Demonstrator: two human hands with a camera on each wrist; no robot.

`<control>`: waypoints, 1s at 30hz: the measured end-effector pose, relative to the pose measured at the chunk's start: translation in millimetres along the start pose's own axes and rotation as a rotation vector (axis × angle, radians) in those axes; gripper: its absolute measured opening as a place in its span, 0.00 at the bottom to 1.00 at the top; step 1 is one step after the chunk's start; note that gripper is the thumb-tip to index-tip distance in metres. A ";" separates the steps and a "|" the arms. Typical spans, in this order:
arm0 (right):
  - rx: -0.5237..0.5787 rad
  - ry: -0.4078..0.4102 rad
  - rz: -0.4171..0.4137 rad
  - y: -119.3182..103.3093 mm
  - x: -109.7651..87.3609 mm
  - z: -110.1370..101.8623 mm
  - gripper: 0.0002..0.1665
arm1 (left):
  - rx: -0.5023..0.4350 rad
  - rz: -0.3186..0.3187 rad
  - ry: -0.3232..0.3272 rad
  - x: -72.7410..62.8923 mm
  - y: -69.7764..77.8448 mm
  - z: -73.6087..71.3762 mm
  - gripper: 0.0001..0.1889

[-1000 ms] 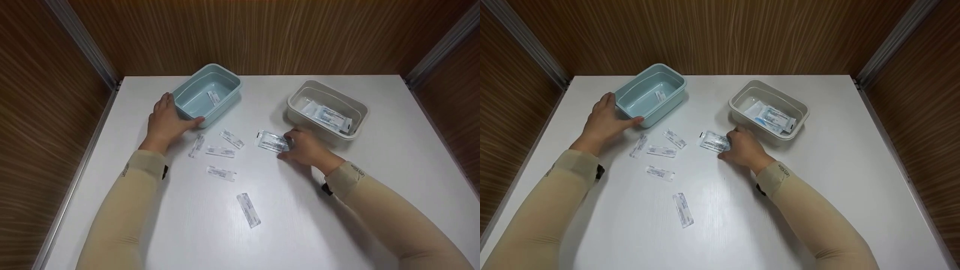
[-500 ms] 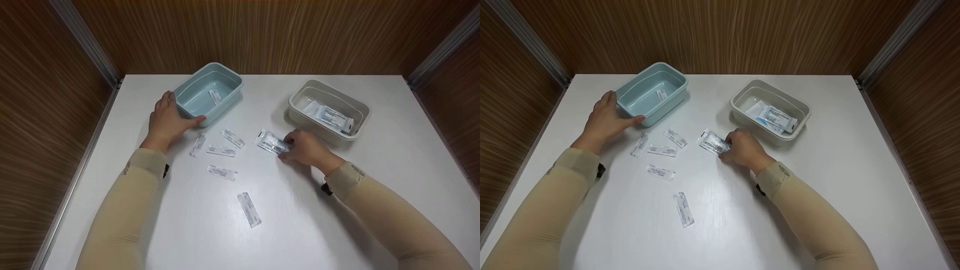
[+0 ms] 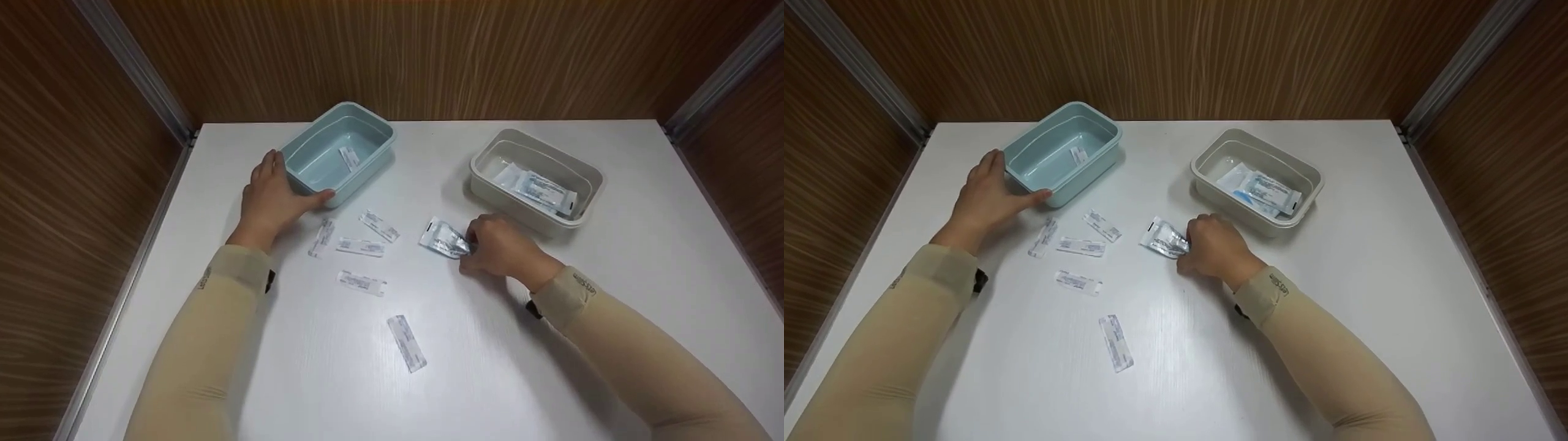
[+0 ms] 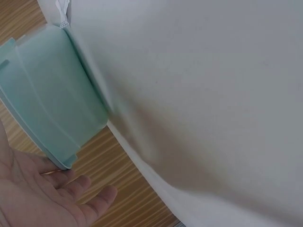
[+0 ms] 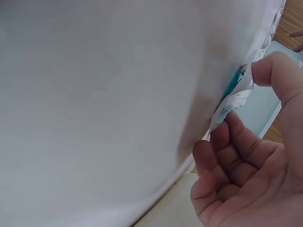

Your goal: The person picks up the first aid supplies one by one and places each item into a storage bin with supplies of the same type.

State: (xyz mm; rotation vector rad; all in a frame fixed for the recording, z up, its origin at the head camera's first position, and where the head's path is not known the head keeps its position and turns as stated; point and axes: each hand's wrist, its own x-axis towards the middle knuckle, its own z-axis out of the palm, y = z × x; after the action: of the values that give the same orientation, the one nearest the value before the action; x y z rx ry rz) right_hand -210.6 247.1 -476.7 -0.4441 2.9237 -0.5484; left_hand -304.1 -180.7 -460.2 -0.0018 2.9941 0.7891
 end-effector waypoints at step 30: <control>-0.016 0.290 0.056 48.9 -37.2 -117.8 0.19 | -0.002 0.015 -0.011 9.8 6.1 5.9 0.80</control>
State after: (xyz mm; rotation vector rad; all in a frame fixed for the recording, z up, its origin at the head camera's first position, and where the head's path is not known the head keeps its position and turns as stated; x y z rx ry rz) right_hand -209.7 341.4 -383.2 -0.3056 3.2056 -0.6305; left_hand -313.7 -172.3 -462.8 0.0243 2.9863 0.7913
